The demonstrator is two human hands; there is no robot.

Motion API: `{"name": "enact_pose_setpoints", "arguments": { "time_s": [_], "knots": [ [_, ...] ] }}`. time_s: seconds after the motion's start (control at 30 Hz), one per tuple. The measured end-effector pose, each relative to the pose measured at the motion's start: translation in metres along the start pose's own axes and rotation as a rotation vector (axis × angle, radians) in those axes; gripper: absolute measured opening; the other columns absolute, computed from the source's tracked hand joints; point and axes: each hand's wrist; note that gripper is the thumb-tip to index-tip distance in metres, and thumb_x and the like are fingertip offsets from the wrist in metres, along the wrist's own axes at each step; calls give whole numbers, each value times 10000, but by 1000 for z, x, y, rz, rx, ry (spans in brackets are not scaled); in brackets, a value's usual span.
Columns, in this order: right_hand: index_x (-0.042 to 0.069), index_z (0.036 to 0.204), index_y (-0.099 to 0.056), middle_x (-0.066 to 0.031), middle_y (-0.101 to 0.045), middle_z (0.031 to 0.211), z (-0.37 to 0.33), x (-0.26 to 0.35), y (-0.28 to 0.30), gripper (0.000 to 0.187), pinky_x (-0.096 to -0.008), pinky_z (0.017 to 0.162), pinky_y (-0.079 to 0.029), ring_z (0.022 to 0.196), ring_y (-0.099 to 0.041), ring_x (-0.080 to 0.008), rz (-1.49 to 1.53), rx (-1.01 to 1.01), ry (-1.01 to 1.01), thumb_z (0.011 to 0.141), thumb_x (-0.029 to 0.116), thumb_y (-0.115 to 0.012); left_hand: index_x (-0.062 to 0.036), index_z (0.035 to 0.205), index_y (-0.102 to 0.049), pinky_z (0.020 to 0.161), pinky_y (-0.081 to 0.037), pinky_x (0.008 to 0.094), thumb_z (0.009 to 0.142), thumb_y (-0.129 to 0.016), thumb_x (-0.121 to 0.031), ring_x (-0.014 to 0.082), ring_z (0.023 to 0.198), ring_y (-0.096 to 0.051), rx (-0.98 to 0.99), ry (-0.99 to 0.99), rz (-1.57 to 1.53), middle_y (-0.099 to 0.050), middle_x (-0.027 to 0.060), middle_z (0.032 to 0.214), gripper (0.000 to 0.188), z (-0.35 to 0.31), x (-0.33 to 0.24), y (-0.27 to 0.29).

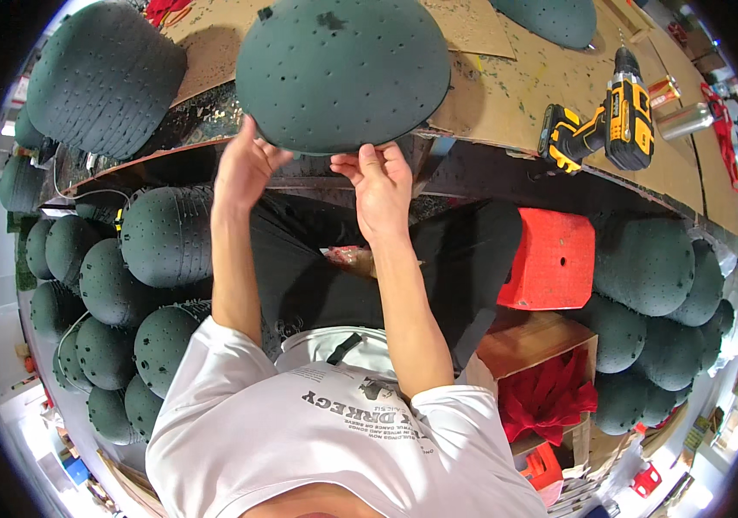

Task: Using a power drill to create holes in green hemispherical foam pieces at a workbench.

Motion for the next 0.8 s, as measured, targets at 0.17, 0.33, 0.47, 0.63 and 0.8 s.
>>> {"name": "enact_pose_setpoints", "arguments": {
  "time_s": [0.17,0.33,0.47,0.63,0.8],
  "knots": [
    [-7,1030,-604,-107,-677,943,2,-13,-12,155,-329,773,-565,861,-683,-189,-310,-90,-118,1024,134,-539,15,1300,-513,947,-534,374,1009,-572,-154,214,1097,-637,2,9,13,-634,127,1209,341,-52,53,-46],
    [-13,1104,-651,-100,-708,951,-19,48,25,230,-260,666,-553,807,-687,-146,-796,-37,-25,962,168,-656,20,1245,-562,936,-544,376,1015,-572,-130,231,1083,-652,-174,-75,-89,-646,129,1179,275,-34,85,-66],
    [-10,1070,-643,-111,-706,960,-41,145,91,157,-283,711,-575,794,-684,-155,-1011,-609,506,950,88,-666,32,1132,-589,955,-550,411,983,-620,-103,260,996,-693,-223,-113,-188,-682,131,1052,204,-27,95,-66],
    [-48,1322,-490,-146,-579,1277,3,221,146,513,-332,969,-486,1145,-570,-207,-1097,-497,740,870,0,-728,42,1090,-601,948,-557,421,935,-664,-36,254,940,-706,-279,-125,-250,-694,123,983,184,-27,113,-74],
    [-1,1314,-505,-141,-621,1167,74,231,147,480,-334,912,-510,1011,-618,-189,-847,-283,659,882,-1,-712,46,1091,-606,903,-571,393,911,-690,-28,236,910,-703,-290,-71,-134,-695,130,998,211,-27,109,-71]
  ]
}}
Point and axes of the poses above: each hand's wrist, its own z-axis towards the middle knuckle, its own y-axis out of the back of the hand, x = y × z
